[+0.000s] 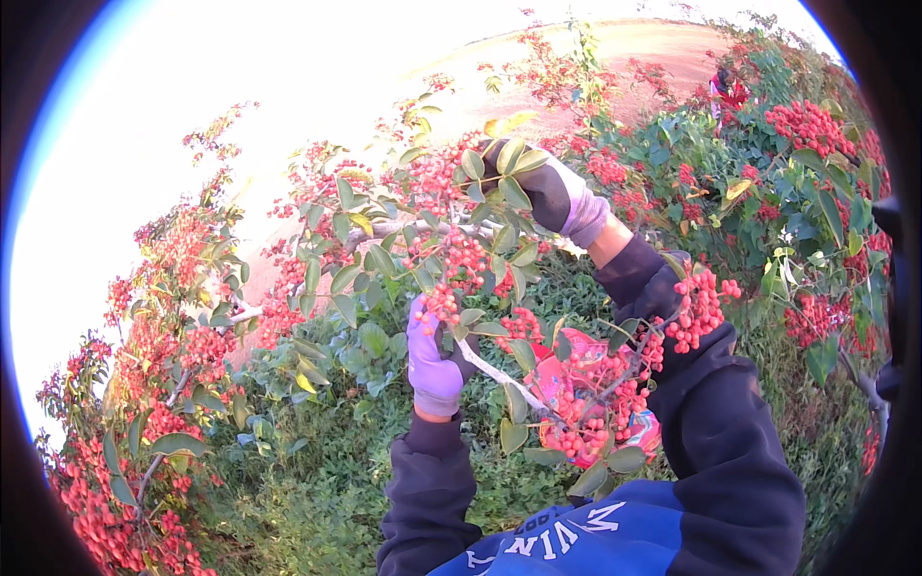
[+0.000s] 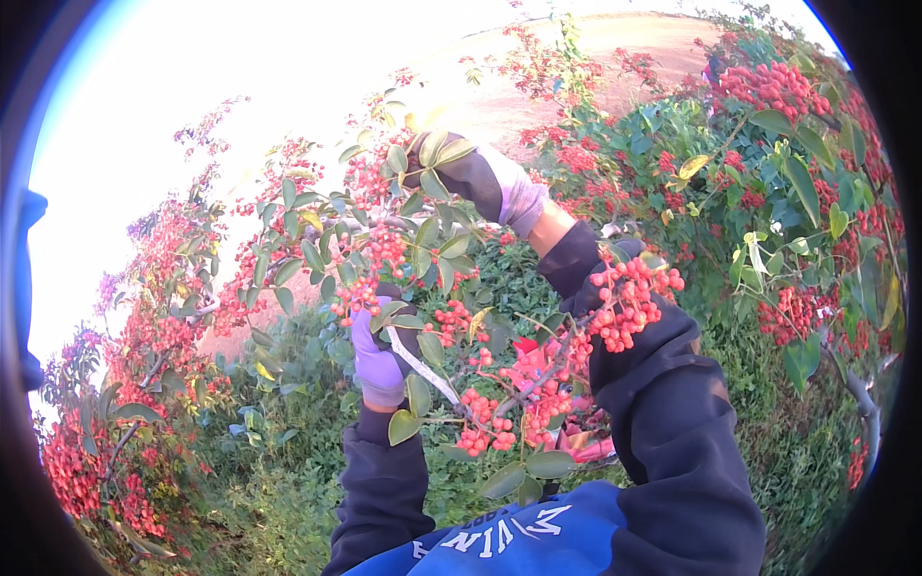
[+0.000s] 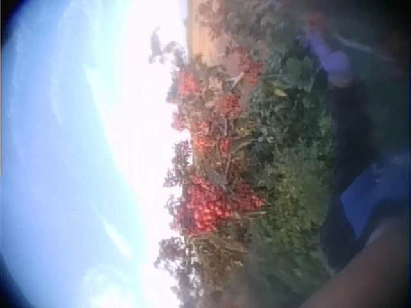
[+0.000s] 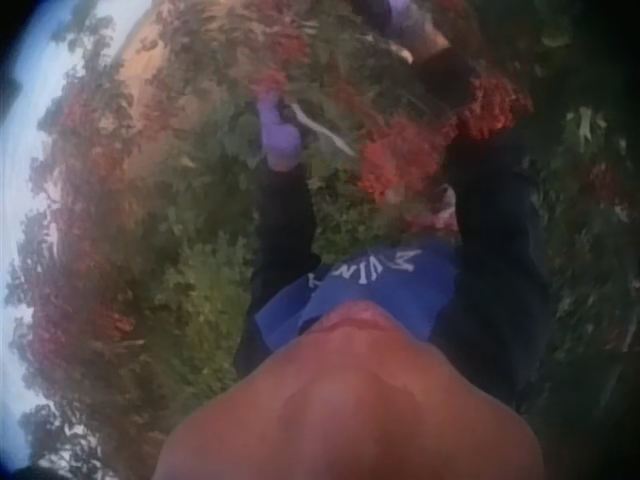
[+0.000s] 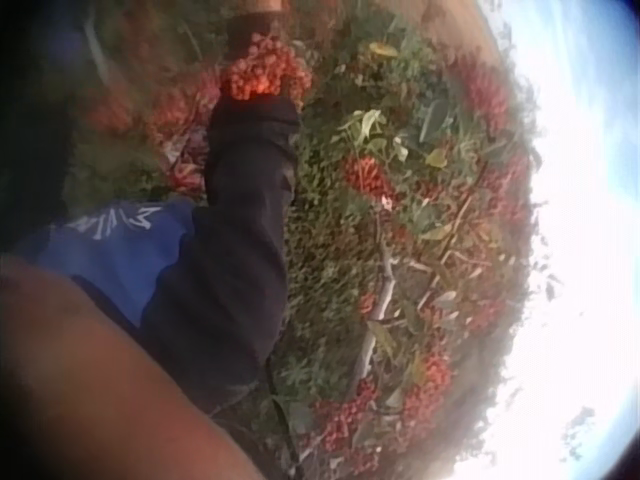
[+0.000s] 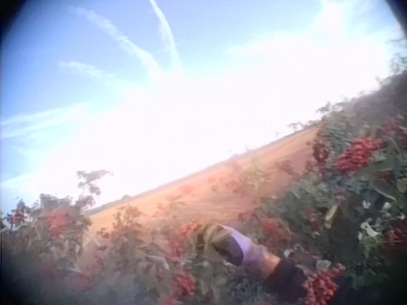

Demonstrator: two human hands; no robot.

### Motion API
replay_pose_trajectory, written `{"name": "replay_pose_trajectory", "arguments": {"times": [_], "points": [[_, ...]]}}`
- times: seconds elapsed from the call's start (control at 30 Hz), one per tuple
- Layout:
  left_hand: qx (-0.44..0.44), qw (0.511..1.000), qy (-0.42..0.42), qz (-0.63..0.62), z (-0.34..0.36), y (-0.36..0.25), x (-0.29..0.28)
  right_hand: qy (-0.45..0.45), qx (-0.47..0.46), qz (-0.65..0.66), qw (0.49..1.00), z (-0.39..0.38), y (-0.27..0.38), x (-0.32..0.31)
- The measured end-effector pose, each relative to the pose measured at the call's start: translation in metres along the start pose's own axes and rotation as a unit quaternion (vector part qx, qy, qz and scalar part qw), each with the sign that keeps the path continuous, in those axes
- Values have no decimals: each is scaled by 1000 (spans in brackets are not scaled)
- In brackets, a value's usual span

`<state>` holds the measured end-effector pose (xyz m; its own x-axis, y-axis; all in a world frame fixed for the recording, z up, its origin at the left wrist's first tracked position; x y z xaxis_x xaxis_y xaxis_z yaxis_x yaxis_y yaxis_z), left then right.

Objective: The person picks red berries from a bush by hand and places them into a patterned cloth bag. The person repeatedly reaches for berry clusters, plucks them, and deposits them into the bag held in the other hand.

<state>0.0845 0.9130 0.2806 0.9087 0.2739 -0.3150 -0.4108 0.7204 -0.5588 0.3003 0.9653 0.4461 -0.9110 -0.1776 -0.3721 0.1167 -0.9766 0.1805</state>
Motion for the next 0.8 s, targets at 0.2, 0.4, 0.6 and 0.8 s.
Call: {"name": "replay_pose_trajectory", "arguments": {"times": [0.2,0.4,0.6,0.8], "points": [[105,994,-30,22,2,-34,2,-39,59,-31,997,6,-10,-3],[144,989,-42,-18,29,-70,-2,-69,285,215,932,-25,-48,-20],[87,994,72,8,39,-92,3,40,202,-147,967,-20,-41,-37],[109,989,92,45,29,-104,6,-75,226,61,969,0,-23,-56]]}}
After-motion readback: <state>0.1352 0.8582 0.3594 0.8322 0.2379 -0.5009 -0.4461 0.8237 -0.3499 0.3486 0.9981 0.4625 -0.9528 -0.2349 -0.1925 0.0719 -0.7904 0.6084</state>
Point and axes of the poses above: each hand's wrist, its own z-axis towards the middle knuckle, its own x-axis out of the palm, y = z × x, the point moved 7 cm from there along z, towards the middle knuckle, and after that the axes turned 3 degrees about y, right-handed, at the moved point
